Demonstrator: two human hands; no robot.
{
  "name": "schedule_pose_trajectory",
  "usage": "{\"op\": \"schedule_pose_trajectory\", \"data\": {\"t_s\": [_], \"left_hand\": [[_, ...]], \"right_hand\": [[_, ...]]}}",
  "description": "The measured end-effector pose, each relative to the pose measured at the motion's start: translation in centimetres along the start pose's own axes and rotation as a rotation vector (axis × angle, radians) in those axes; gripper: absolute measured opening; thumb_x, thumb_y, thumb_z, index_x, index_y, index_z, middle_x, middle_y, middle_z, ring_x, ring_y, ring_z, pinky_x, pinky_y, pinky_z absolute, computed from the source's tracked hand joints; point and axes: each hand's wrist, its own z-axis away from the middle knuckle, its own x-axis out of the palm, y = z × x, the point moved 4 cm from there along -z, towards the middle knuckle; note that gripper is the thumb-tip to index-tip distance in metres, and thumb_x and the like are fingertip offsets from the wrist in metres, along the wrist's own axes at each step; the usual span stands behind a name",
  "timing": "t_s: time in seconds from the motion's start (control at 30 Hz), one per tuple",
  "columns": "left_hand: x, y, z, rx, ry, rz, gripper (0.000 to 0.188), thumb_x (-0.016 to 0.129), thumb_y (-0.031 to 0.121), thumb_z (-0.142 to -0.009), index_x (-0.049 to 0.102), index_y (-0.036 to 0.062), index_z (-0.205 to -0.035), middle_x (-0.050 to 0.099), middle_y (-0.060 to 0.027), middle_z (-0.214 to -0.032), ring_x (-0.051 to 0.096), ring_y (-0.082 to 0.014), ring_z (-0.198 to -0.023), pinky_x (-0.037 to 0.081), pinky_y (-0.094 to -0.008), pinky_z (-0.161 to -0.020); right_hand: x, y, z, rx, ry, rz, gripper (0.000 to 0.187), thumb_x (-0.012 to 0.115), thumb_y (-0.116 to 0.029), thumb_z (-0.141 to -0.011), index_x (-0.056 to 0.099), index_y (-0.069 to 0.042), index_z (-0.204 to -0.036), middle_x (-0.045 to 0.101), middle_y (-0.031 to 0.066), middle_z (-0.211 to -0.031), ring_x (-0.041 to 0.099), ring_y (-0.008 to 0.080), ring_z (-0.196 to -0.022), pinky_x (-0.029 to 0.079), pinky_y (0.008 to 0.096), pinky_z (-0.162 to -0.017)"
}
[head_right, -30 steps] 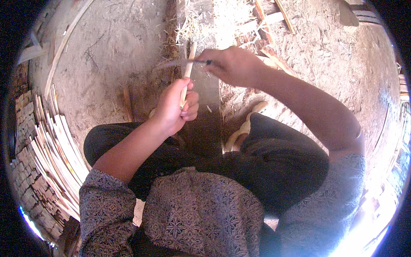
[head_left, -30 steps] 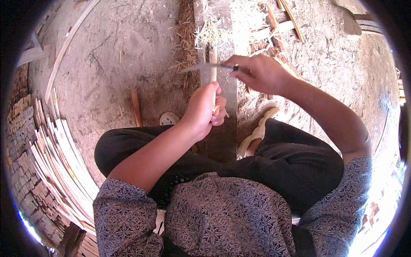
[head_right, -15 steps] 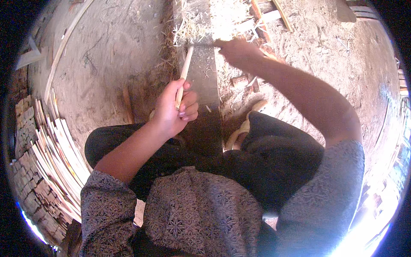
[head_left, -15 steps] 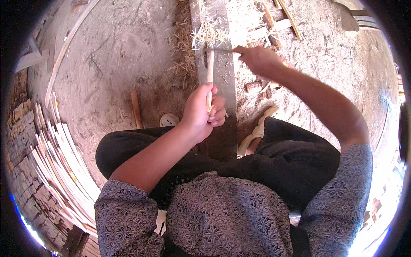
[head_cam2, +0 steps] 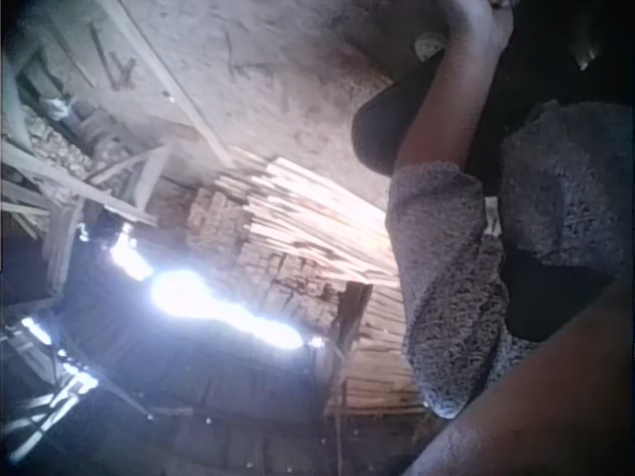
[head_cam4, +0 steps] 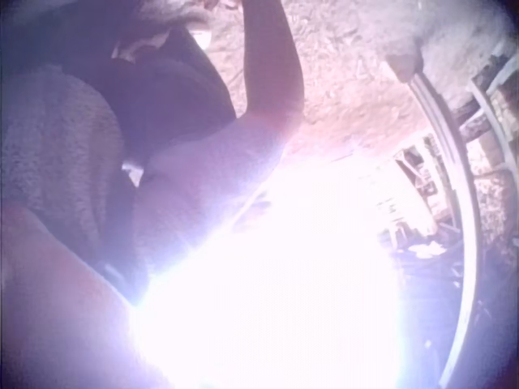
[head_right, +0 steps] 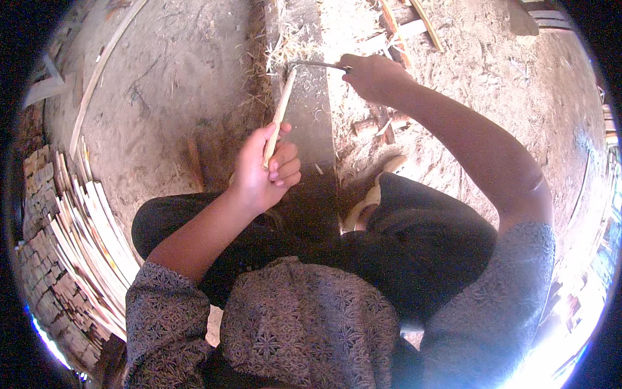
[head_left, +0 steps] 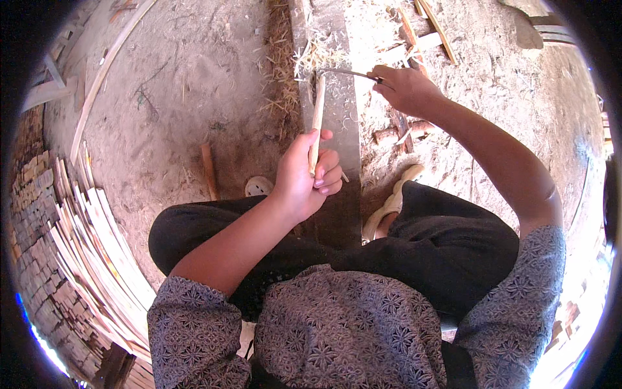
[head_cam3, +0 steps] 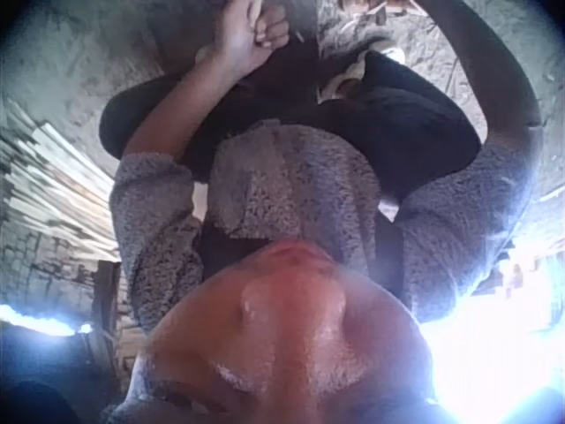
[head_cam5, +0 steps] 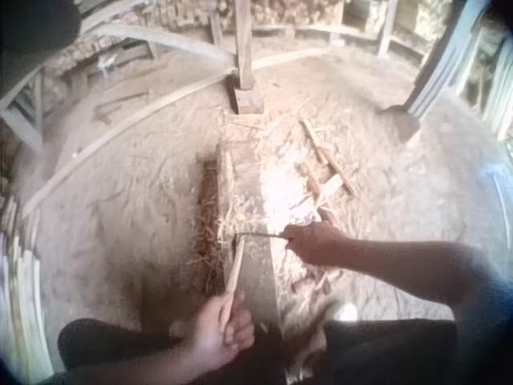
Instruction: The person sits cross-legged and uses a curved knife to shave and shape a thin wooden stick held against a wooden beam. The person repeatedly shaves the stick, rotating it to work different sides, and occasionally pauses to inspect the stick.
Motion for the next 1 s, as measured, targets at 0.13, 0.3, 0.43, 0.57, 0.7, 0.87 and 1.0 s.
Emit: {"op": "schedule_pose_trajectory", "data": {"t_s": [0.13,0.3,0.43,0.57,0.7,0.87,1.0], "left_hand": [[0.3,-0.3,0.0,0.025,0.037,-0.024,0.025,0.042,0.037,-0.105,0.055,0.0167,-0.112,0.035,0.0057,-0.054,0.030,-0.0076,-0.044,0.028,-0.0253,-0.043],[0.5,-0.5,-0.3,0.031,0.052,-0.085,0.025,0.042,0.038,-0.105,0.055,0.0171,-0.111,0.034,0.0055,-0.054,0.029,-0.0083,-0.044,0.027,-0.0258,-0.043],[-0.2,-0.2,0.0,0.044,0.075,-0.092,0.024,0.043,0.038,-0.104,0.055,0.0174,-0.110,0.034,0.0053,-0.054,0.029,-0.0090,-0.044,0.027,-0.0263,-0.043],[-0.1,-0.5,-0.2,0.051,0.081,-0.079,0.024,0.043,0.038,-0.104,0.055,0.0177,-0.109,0.034,0.0051,-0.053,0.029,-0.0091,-0.044,0.027,-0.0263,-0.043],[-0.1,-0.3,-0.3,0.044,0.083,-0.074,0.023,0.044,0.038,-0.103,0.055,0.0180,-0.108,0.034,0.0047,-0.053,0.029,-0.0091,-0.043,0.027,-0.0265,-0.043],[0.1,-0.2,-0.2,0.044,0.104,-0.066,0.023,0.043,0.037,-0.103,0.056,0.0181,-0.107,0.034,0.0047,-0.053,0.029,-0.0092,-0.043,0.027,-0.0265,-0.043],[-0.4,-0.3,0.1,0.045,0.112,-0.055,0.023,0.044,0.037,-0.103,0.056,0.0177,-0.106,0.033,0.0048,-0.052,0.029,-0.0094,-0.043,0.027,-0.0271,-0.042]], "right_hand": [[-2.4,-6.3,2.2,-0.235,0.086,-0.270,0.033,0.062,-0.025,-0.100,0.058,-0.018,-0.131,0.068,0.0126,-0.073,0.069,0.0282,-0.063,0.054,0.0447,-0.061],[2.7,2.7,0.2,-0.089,-0.001,0.218,0.033,0.058,-0.026,-0.101,0.058,-0.016,-0.132,0.070,0.0147,-0.076,0.071,0.0290,-0.067,0.058,0.0439,-0.062],[-1.3,-0.5,0.9,0.044,0.058,-0.138,0.033,0.056,-0.026,-0.103,0.058,-0.011,-0.132,0.069,0.0114,-0.071,0.068,0.0220,-0.059,0.056,0.0372,-0.059],[-2.2,-7.0,3.8,-0.208,-0.014,-0.313,0.029,0.055,-0.027,-0.103,0.057,-0.016,-0.130,0.069,0.0132,-0.074,0.069,0.0265,-0.062,0.054,0.0421,-0.061],[0.1,-2.8,2.8,-0.016,-0.112,-0.136,0.031,0.055,-0.029,-0.103,0.056,-0.014,-0.130,0.071,0.0145,-0.080,0.072,0.0305,-0.068,0.058,0.0453,-0.063],[-0.7,-0.2,2.4,0.140,-0.108,-0.080,0.026,0.056,-0.026,-0.103,0.060,-0.013,-0.126,0.073,0.0134,-0.083,0.071,0.0262,-0.063,0.059,0.0424,-0.063],[-2.0,-8.1,4.3,-0.317,0.000,-0.307,0.027,0.061,-0.023,-0.100,0.061,-0.016,-0.126,0.073,0.0143,-0.085,0.070,0.0252,-0.063,0.057,0.0421,-0.062]]}}
